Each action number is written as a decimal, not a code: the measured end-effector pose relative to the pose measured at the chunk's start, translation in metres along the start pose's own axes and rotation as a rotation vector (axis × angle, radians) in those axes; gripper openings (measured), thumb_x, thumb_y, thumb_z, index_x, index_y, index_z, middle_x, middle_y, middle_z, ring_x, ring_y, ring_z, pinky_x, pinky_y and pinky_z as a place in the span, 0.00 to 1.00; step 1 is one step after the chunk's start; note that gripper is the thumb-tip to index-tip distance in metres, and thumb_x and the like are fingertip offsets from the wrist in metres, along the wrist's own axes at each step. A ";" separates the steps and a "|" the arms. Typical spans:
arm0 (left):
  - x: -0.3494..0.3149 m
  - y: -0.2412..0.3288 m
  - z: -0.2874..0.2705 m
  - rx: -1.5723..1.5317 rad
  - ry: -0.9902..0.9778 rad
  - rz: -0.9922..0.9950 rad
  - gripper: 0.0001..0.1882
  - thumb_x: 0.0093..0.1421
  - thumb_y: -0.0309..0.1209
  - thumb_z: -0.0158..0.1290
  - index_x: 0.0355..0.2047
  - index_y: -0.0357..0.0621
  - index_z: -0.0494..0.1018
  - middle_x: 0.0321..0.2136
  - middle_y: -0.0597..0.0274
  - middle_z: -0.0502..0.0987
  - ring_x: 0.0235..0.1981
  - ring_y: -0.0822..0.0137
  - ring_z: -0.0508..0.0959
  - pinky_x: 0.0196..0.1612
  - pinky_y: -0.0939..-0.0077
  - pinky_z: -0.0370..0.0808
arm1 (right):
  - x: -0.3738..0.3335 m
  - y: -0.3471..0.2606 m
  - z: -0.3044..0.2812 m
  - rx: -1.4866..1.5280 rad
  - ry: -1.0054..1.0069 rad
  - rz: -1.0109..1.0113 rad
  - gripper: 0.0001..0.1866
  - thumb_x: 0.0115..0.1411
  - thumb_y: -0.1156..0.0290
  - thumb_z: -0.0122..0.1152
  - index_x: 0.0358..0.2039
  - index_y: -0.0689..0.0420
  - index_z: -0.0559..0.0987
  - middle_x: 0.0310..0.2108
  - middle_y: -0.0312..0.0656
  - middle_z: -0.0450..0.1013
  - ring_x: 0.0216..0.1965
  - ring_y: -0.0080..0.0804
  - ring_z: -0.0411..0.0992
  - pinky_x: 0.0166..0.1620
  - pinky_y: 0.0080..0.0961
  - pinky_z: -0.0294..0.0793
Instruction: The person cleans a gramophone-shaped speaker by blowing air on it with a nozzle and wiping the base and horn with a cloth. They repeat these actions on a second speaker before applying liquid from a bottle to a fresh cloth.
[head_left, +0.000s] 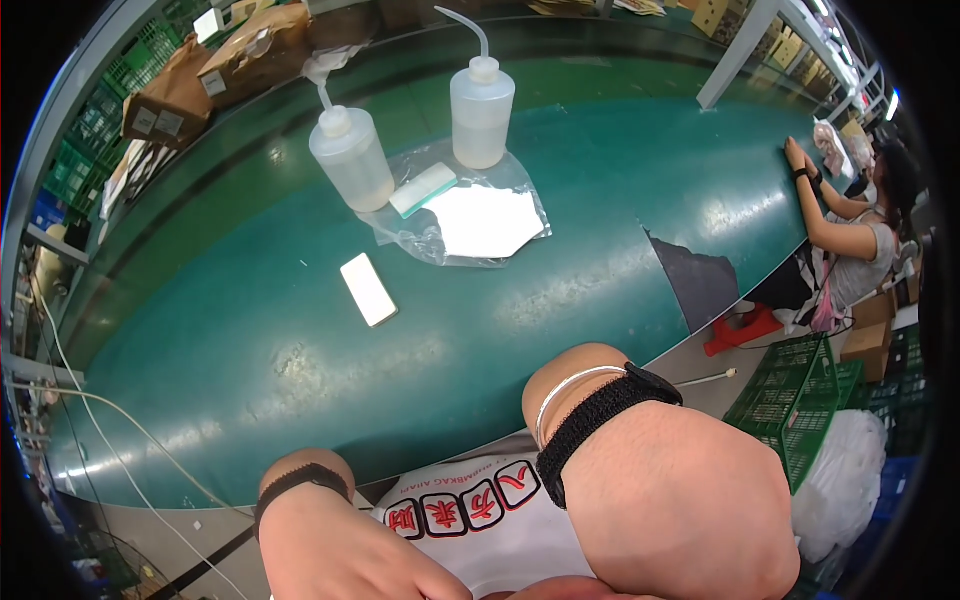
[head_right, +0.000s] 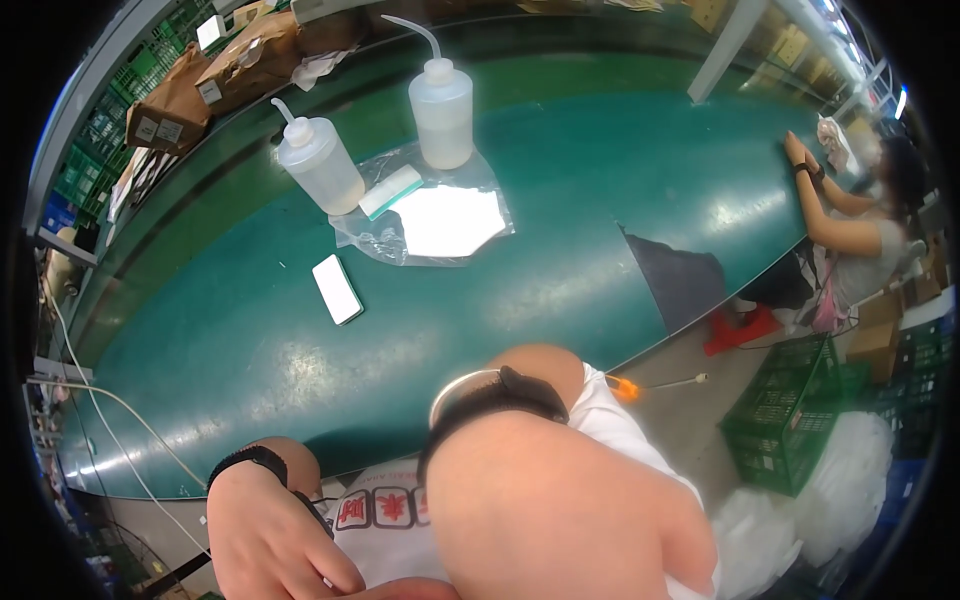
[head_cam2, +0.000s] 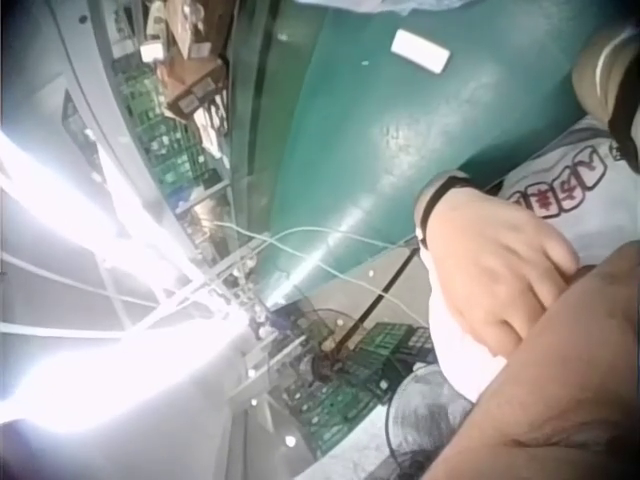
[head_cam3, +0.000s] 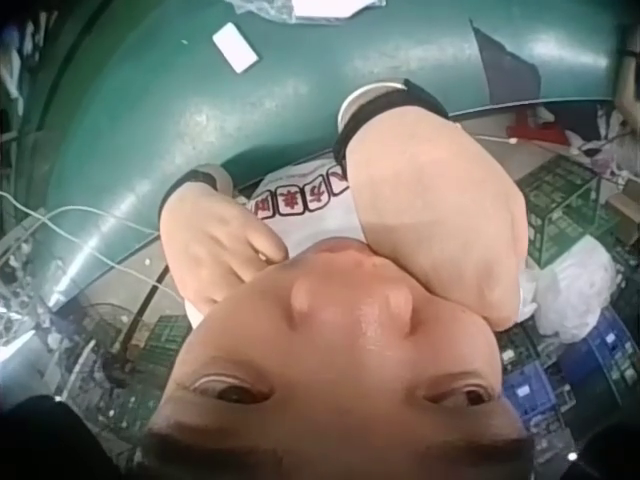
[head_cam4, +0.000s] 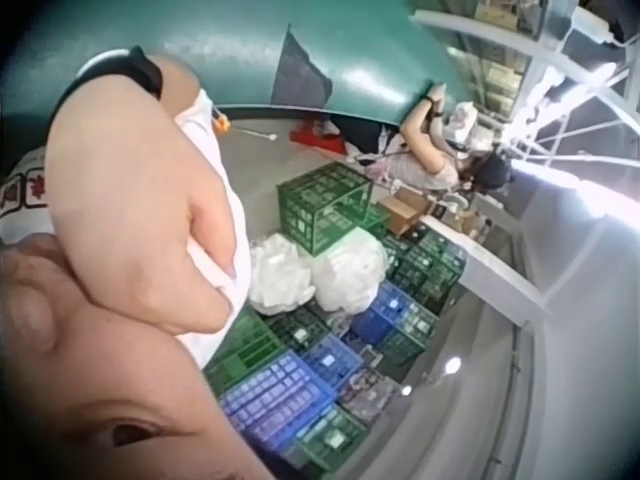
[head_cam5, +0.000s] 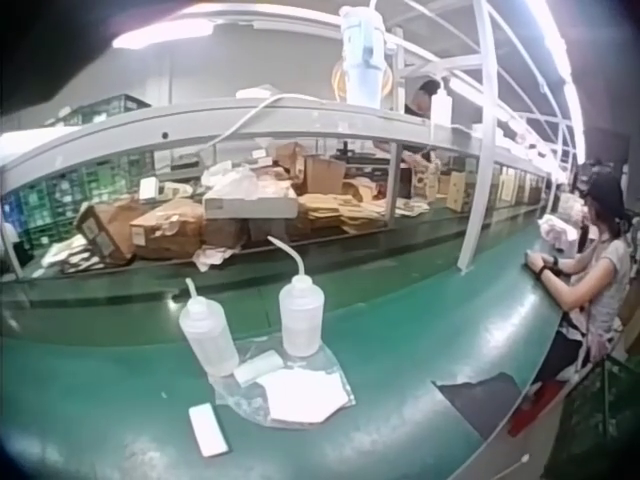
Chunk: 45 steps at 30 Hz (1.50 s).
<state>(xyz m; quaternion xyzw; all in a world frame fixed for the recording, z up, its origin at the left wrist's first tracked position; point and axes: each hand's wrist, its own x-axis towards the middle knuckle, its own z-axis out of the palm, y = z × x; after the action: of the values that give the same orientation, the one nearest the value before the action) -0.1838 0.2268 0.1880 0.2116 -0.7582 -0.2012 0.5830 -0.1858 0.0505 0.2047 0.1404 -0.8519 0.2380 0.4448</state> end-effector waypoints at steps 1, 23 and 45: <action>0.000 -0.001 0.000 0.002 -0.001 0.001 0.16 0.65 0.26 0.46 0.18 0.48 0.71 0.21 0.64 0.67 0.24 0.63 0.70 0.28 0.67 0.68 | -0.001 -0.001 0.001 -0.037 0.039 -0.027 0.07 0.61 0.67 0.51 0.30 0.55 0.72 0.27 0.42 0.74 0.30 0.38 0.76 0.34 0.30 0.75; -0.073 0.002 -0.088 0.595 0.642 -0.578 0.15 0.53 0.30 0.65 0.40 0.38 0.76 0.31 0.64 0.76 0.30 0.71 0.75 0.34 0.77 0.69 | -0.015 -0.049 -0.025 -0.183 0.350 0.152 0.13 0.65 0.70 0.49 0.26 0.63 0.76 0.33 0.58 0.76 0.23 0.44 0.71 0.25 0.31 0.69; -0.199 -0.089 -0.175 0.690 1.314 -0.624 0.52 0.51 0.29 0.65 0.70 0.38 0.44 0.68 0.42 0.52 0.70 0.51 0.55 0.67 0.60 0.57 | -0.093 -0.053 -0.081 -1.891 1.592 0.917 0.20 0.62 0.72 0.63 0.52 0.68 0.72 0.41 0.40 0.75 0.39 0.20 0.72 0.41 0.19 0.73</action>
<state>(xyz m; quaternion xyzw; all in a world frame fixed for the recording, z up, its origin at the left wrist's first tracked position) 0.0390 0.2530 0.0218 0.6569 -0.1858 0.0565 0.7285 -0.0539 0.0514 0.1827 -0.6998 -0.1654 -0.3003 0.6268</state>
